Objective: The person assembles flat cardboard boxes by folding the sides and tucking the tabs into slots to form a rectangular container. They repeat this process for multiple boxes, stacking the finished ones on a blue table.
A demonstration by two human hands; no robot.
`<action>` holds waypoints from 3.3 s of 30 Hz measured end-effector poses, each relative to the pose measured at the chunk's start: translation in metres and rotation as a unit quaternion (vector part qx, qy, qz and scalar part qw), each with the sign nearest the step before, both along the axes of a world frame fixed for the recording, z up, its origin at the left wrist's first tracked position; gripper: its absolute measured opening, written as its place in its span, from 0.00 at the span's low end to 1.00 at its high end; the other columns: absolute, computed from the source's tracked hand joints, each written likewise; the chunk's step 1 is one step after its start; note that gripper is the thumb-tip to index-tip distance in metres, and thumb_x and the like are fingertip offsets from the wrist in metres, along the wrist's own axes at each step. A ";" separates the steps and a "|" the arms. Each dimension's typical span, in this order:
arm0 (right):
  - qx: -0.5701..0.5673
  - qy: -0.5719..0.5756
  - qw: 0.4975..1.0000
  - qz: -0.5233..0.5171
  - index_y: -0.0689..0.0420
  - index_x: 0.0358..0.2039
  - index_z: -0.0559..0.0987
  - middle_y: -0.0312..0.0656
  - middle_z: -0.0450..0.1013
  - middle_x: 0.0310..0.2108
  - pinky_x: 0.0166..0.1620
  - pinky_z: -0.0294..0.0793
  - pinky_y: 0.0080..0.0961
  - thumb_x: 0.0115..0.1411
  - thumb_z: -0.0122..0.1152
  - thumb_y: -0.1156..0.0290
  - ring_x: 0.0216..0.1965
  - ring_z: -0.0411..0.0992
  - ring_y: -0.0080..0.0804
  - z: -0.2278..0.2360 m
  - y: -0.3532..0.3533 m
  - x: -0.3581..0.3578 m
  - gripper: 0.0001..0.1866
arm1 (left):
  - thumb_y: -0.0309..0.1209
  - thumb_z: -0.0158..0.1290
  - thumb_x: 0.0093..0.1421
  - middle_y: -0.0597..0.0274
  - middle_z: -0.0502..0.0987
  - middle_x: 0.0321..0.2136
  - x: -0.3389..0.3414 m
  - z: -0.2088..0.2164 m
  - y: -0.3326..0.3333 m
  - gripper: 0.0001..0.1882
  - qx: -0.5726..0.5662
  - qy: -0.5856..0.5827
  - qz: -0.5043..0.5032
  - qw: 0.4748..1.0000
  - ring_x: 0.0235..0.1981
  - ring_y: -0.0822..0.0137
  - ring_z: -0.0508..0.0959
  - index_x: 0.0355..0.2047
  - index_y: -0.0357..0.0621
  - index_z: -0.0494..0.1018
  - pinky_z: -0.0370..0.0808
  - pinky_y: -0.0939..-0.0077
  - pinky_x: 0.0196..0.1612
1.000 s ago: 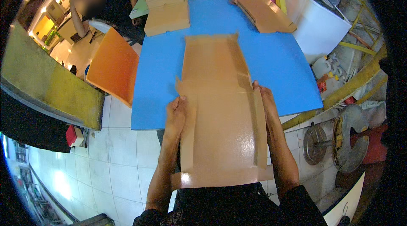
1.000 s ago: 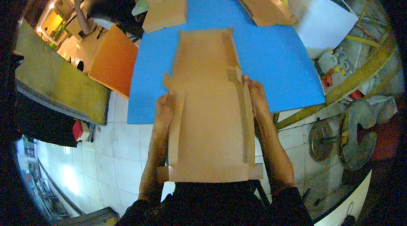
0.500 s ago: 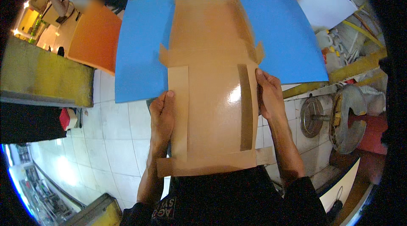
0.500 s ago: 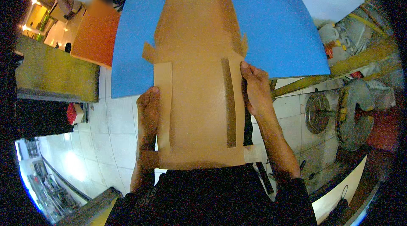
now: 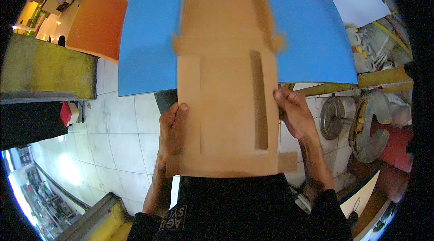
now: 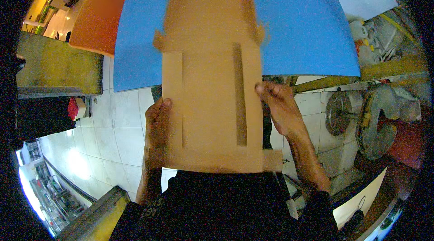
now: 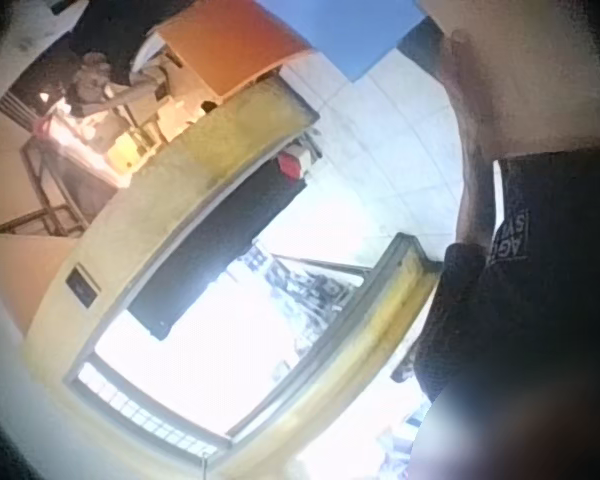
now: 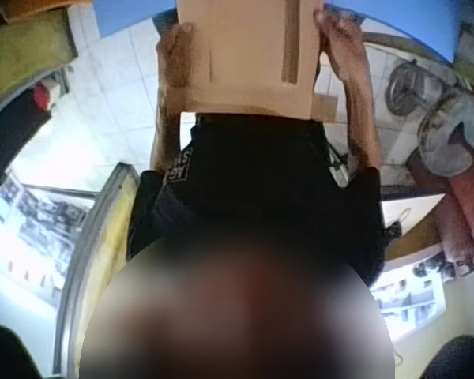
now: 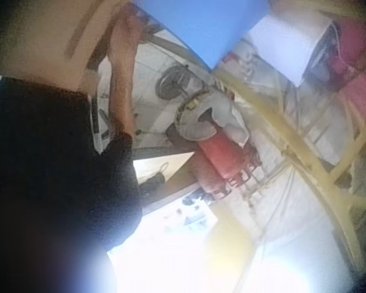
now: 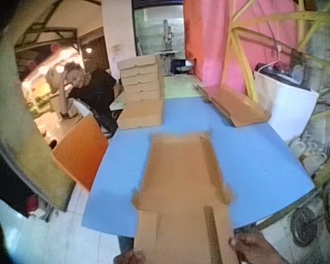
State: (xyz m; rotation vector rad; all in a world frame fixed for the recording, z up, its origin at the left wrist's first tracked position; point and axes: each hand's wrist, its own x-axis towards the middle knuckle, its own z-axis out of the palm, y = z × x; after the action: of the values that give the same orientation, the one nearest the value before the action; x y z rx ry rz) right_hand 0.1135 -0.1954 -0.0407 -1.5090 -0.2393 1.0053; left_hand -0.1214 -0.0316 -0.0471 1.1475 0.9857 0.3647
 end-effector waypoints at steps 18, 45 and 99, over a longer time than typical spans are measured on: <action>-0.128 -0.023 0.930 0.343 0.59 0.49 0.78 0.37 0.80 0.35 0.33 0.79 0.22 0.57 0.68 0.67 0.32 0.76 0.20 0.004 -0.016 0.044 0.20 | 0.38 0.50 0.68 0.61 0.80 0.38 -0.024 -0.016 0.006 0.19 -0.105 -0.027 -0.057 0.993 0.37 0.75 0.77 0.49 0.33 0.74 0.75 0.77 0.41; -0.065 0.114 0.985 0.110 0.65 0.50 0.75 0.41 0.77 0.32 0.26 0.75 0.22 0.66 0.52 0.44 0.26 0.75 0.25 -0.020 -0.079 0.035 0.32 | 0.49 0.41 0.70 0.61 0.76 0.25 -0.023 -0.032 -0.013 0.24 -0.019 0.097 0.050 0.994 0.21 0.74 0.74 0.40 0.40 0.73 0.70 0.80 0.23; -0.190 -0.525 0.800 -0.218 0.59 0.44 0.79 0.45 0.75 0.45 0.59 0.65 0.37 0.65 0.54 0.67 0.49 0.71 0.38 0.112 -0.226 0.146 0.12 | 0.39 0.68 0.47 0.55 0.77 0.49 0.058 0.144 0.002 0.26 0.685 -0.170 -0.135 0.695 0.47 0.53 0.76 0.46 0.44 0.77 0.74 0.57 0.51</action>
State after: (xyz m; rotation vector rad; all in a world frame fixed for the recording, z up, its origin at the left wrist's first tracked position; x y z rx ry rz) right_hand 0.2592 -0.4218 0.0714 -2.2470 -0.4503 -0.2737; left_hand -0.0635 -0.0299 0.0972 2.4100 0.0132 1.1247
